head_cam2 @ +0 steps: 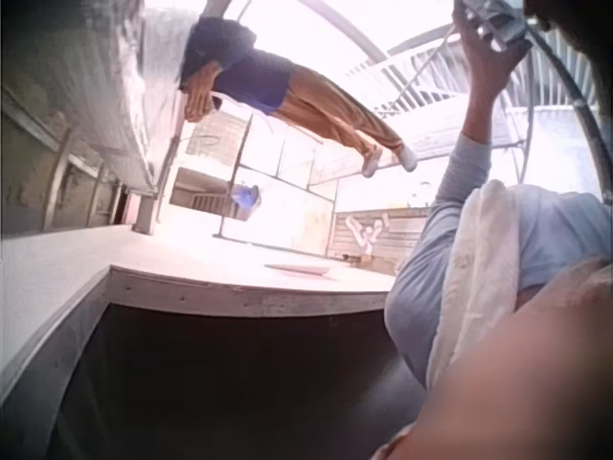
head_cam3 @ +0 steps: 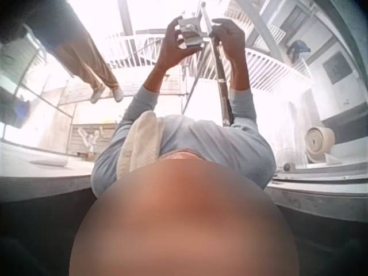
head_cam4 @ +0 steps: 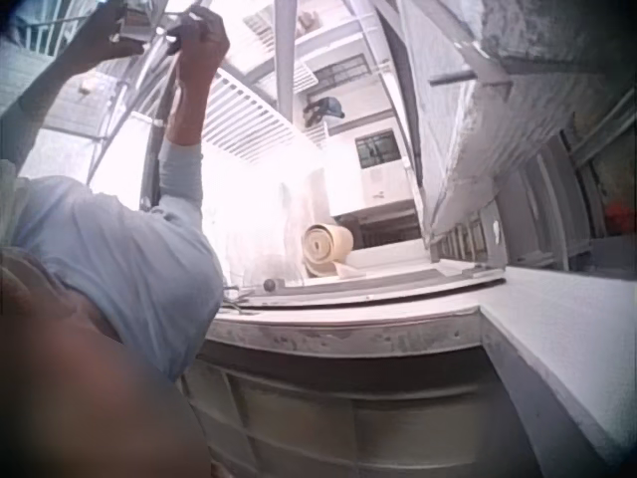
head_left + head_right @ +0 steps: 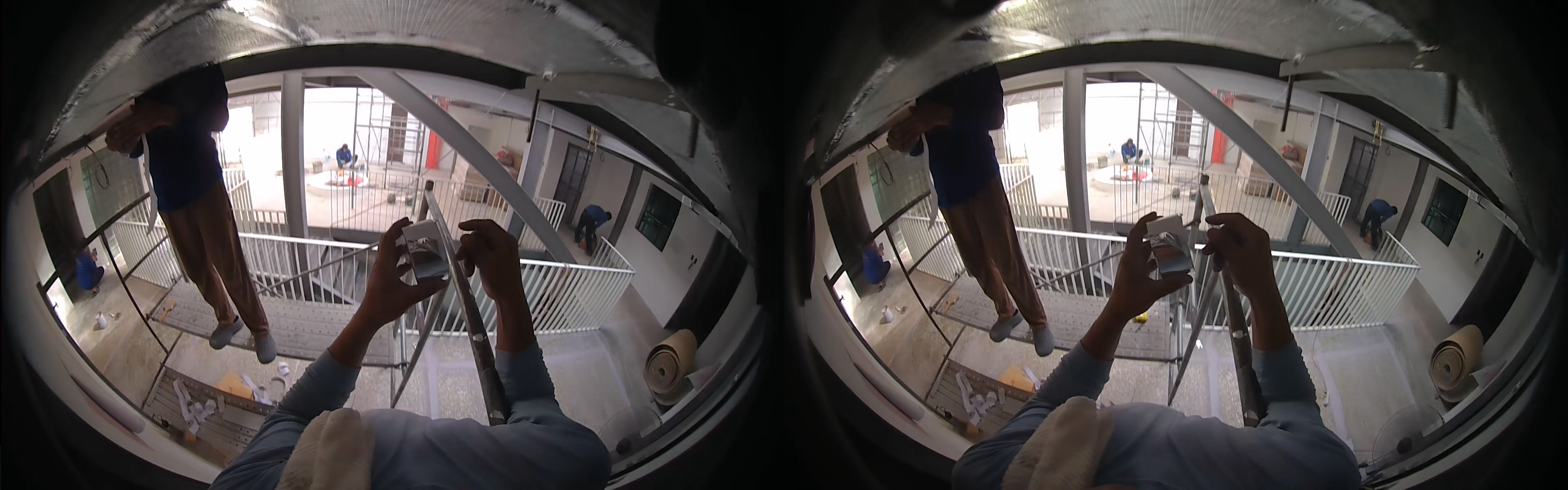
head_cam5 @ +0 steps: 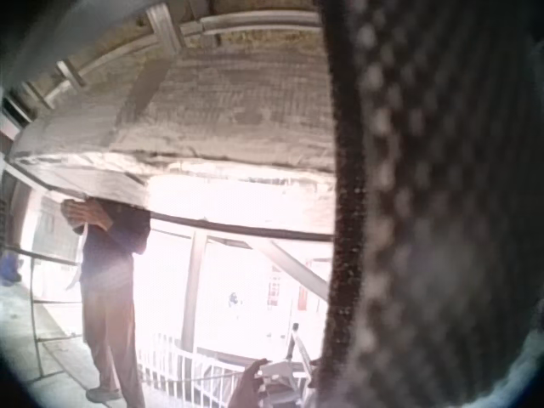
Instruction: The person stands on a ladder and applies silver duct tape to a large flexible duct on the ceiling. They tear off pieces of tape and press them along the duct seams to seal them. Another person is visible nearby on the floor.
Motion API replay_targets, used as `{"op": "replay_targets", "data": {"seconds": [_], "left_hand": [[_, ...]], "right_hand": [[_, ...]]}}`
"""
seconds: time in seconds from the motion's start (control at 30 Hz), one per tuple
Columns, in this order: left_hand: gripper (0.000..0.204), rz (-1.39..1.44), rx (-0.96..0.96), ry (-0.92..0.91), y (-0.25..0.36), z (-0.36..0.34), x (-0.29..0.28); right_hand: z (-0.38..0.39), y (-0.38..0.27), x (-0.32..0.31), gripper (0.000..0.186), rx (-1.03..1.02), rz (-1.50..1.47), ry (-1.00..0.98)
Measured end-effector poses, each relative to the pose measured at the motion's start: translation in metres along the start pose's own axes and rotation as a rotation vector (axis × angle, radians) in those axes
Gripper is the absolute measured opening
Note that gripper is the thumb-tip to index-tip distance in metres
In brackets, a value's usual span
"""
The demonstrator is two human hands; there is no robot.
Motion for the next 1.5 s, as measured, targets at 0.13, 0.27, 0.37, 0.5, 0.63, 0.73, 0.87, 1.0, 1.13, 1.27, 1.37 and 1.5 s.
{"op": "replay_targets", "data": {"seconds": [0.13,0.27,0.37,0.5,0.63,0.73,0.87,1.0,1.13,1.27,1.37,1.5], "left_hand": [[0.118,0.054,-0.087,0.057,-0.011,0.012,-0.002],[0.114,0.022,-0.133,0.058,-0.027,0.014,-0.004],[0.116,0.121,-0.224,0.044,-0.042,0.016,-0.004],[0.123,-0.064,-0.246,0.064,-0.054,0.021,-0.01],[0.128,-0.476,0.015,0.084,-0.045,0.022,-0.021],[0.119,-0.554,0.133,0.036,-0.039,0.021,-0.025],[0.107,-0.496,0.098,-0.062,-0.038,0.022,-0.027],[0.104,-0.206,-0.156,-0.102,-0.046,0.029,-0.027],[0.103,-0.376,-0.121,-0.144,-0.047,0.03,-0.03],[0.1,-0.476,-0.137,-0.186,-0.042,0.03,-0.031],[0.098,-0.532,-0.14,-0.212,-0.036,0.032,-0.028],[0.098,-0.564,-0.151,-0.246,-0.03,0.033,-0.024]], "right_hand": [[0.004,0.002,0.001,0.03,-0.095,0.033,-0.081],[0.011,0.008,0.02,0.084,-0.174,0.176,-0.382],[0.013,0.014,0.03,0.098,-0.051,0.047,-0.436],[0.014,0.022,0.034,0.098,0.055,0.003,-0.388],[0.015,0.031,0.036,0.096,0.092,0.077,-0.376],[0.017,0.034,0.038,0.098,0.031,0.083,-0.379],[0.021,0.035,0.042,0.1,0.024,0.02,-0.416],[0.021,0.036,0.043,0.093,0.096,0.02,-0.454],[0.016,0.034,0.031,0.075,-0.007,0.431,-0.392],[0.012,0.032,0.03,0.058,-0.249,0.55,-0.343],[0.01,0.035,0.038,0.045,-0.357,0.532,-0.355],[0.012,0.035,0.04,0.032,-0.22,0.57,-0.373]]}}
Point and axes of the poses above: each hand's wrist, its own z-axis away from the middle knuckle, its own x-axis out of the palm, y = z × x, the point moved 3 cm from there along -z, towards the middle knuckle, and after that the axes turned 3 degrees about z, right-handed, at the moved point
